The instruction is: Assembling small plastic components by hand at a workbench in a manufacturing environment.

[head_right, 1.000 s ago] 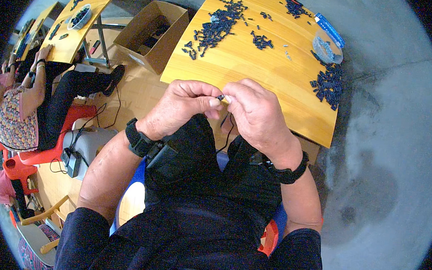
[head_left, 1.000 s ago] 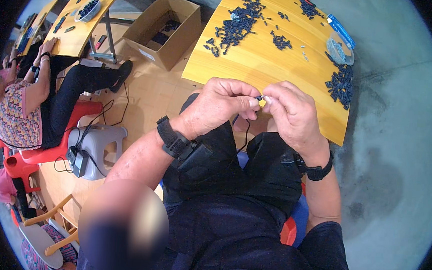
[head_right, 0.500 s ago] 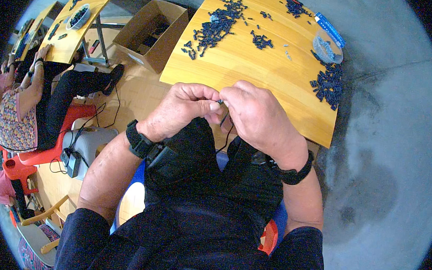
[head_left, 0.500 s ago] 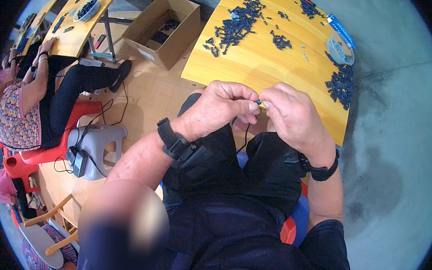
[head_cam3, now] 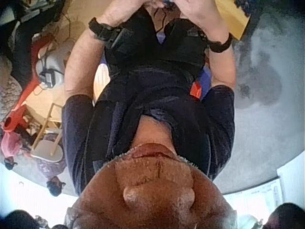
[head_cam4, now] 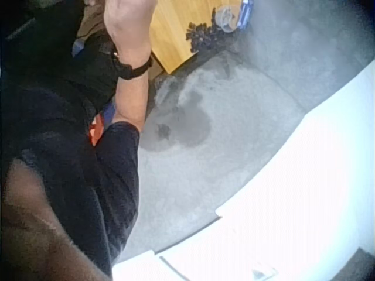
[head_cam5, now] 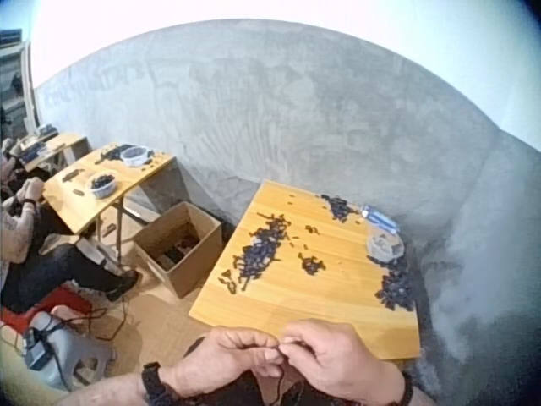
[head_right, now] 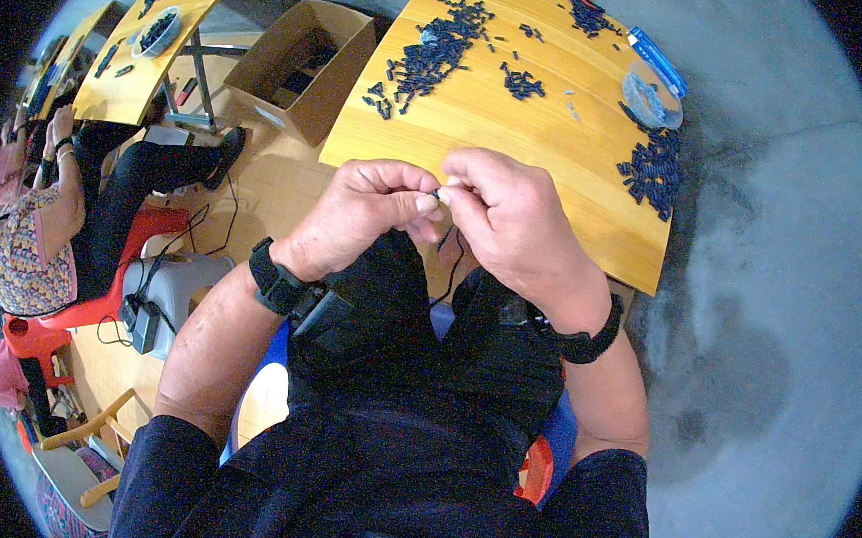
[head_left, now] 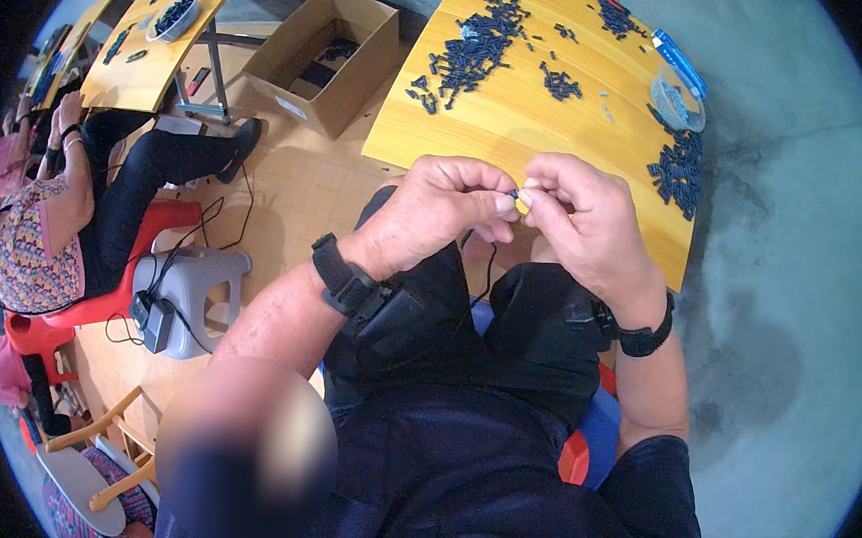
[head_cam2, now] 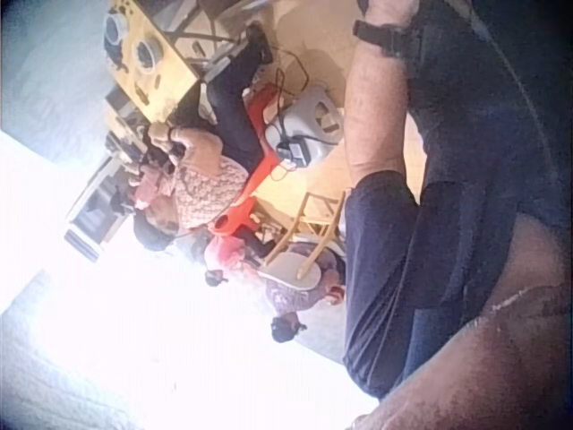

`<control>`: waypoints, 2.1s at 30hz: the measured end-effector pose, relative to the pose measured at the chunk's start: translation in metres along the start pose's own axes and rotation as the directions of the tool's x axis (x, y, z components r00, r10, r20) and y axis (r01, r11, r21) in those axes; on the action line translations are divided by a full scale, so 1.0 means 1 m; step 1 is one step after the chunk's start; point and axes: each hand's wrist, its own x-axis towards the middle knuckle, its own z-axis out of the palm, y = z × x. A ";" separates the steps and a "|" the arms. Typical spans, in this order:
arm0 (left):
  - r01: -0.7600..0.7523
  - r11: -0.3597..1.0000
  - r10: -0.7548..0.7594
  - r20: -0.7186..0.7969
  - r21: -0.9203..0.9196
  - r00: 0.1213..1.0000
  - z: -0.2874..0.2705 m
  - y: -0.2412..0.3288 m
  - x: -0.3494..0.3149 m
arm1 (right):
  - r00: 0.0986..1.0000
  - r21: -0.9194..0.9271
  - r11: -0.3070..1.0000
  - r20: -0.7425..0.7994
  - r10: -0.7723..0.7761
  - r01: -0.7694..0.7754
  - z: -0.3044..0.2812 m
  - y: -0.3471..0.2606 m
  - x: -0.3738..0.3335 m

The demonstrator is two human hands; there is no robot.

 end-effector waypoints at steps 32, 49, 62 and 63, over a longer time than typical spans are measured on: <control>0.129 0.986 -0.125 0.046 -0.108 0.991 -0.004 -0.006 0.002 | 0.981 0.426 0.899 -0.113 0.158 -0.096 0.018 0.058 -0.019; 0.075 0.996 -0.076 -0.015 -0.056 0.997 -0.014 -0.003 0.003 | 0.811 -0.100 0.851 -0.376 0.448 -0.516 -0.005 0.232 0.027; 0.062 0.998 -0.063 -0.046 -0.024 0.997 -0.016 -0.012 0.002 | 0.855 -0.251 0.839 -0.340 0.391 -0.483 -0.014 0.268 0.063; 0.062 0.998 -0.063 -0.050 -0.025 0.997 -0.017 -0.012 0.002 | 0.844 -0.263 0.814 -0.312 0.436 -0.518 -0.015 0.262 0.067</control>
